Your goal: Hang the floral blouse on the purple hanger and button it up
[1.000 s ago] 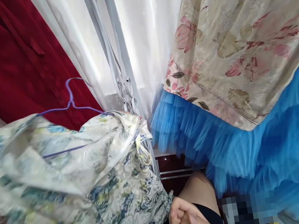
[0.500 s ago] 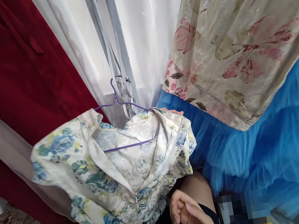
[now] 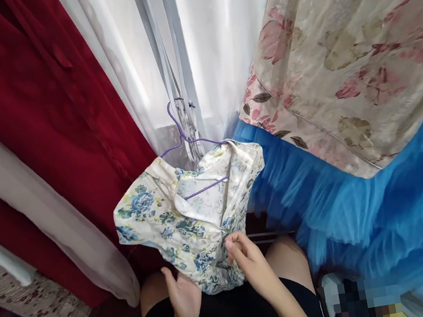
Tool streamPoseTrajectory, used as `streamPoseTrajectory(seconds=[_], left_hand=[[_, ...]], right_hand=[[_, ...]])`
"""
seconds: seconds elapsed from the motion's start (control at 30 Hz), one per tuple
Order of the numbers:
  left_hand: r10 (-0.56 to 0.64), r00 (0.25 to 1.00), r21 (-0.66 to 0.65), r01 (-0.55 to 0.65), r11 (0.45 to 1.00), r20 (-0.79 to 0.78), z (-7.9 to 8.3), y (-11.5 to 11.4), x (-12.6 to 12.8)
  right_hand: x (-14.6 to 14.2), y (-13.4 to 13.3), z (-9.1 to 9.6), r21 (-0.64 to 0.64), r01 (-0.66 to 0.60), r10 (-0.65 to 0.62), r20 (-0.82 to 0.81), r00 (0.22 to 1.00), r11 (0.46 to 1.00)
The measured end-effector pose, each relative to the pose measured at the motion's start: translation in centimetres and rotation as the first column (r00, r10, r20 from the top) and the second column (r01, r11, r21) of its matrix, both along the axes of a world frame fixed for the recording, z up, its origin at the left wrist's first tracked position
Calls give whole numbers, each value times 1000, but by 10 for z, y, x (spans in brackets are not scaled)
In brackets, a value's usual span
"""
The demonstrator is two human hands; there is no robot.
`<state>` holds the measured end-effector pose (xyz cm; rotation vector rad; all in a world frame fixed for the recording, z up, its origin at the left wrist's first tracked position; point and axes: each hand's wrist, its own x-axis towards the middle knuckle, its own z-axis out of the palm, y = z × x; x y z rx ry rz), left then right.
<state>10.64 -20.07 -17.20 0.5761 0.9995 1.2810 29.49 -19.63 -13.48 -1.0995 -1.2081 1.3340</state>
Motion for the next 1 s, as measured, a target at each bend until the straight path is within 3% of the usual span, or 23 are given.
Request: streamPoseTrajectory(seconds=[0.13,0.27,0.37,0.47,0.6,0.7,0.77,0.83,0.87,0.9,0.93,1.0], left_hand=[[129,982,75,-119,990,-140,-8,-11,-3],[141,965,153,-109,982,-220,5,-12,4],[108,966,182,-65,981,-236,14,-12,5],[-7,960,188,62,980,-280,17,-15,6],[-29,961,202,87,976,-274,10,-13,8],[135,953,185,-86,979,-270,-1,1,-3],[338,882,214,-279,936,-328,-11,13,-19],[568,699,367,-439,820,-434,-18,22,-34],[657,583,478,-455,751,-478,-20,23,-39],[712,485,579,-419,699,-508,-20,23,-40],[726,433,648,-341,681,-534,-20,21,-38],[652,466,677,-141,722,-598,-17,14,-23]], right_hand=[[-15,28,8,124,31,-44,109,993,992],[-22,34,14,170,36,-61,140,988,985],[-21,30,14,134,36,-55,138,989,990],[-21,28,13,108,12,-28,155,988,994],[-27,29,12,94,88,-89,5,996,992],[-26,27,11,20,139,-135,-137,981,990],[-22,23,8,-16,173,-173,-178,969,985],[-20,18,6,-42,190,-194,-172,966,981],[-20,16,6,-51,182,-188,-158,969,982],[-22,14,6,-57,167,-173,-144,974,984],[-25,12,6,-60,151,-158,-133,979,987],[-33,10,9,-60,122,-129,-118,985,991]])
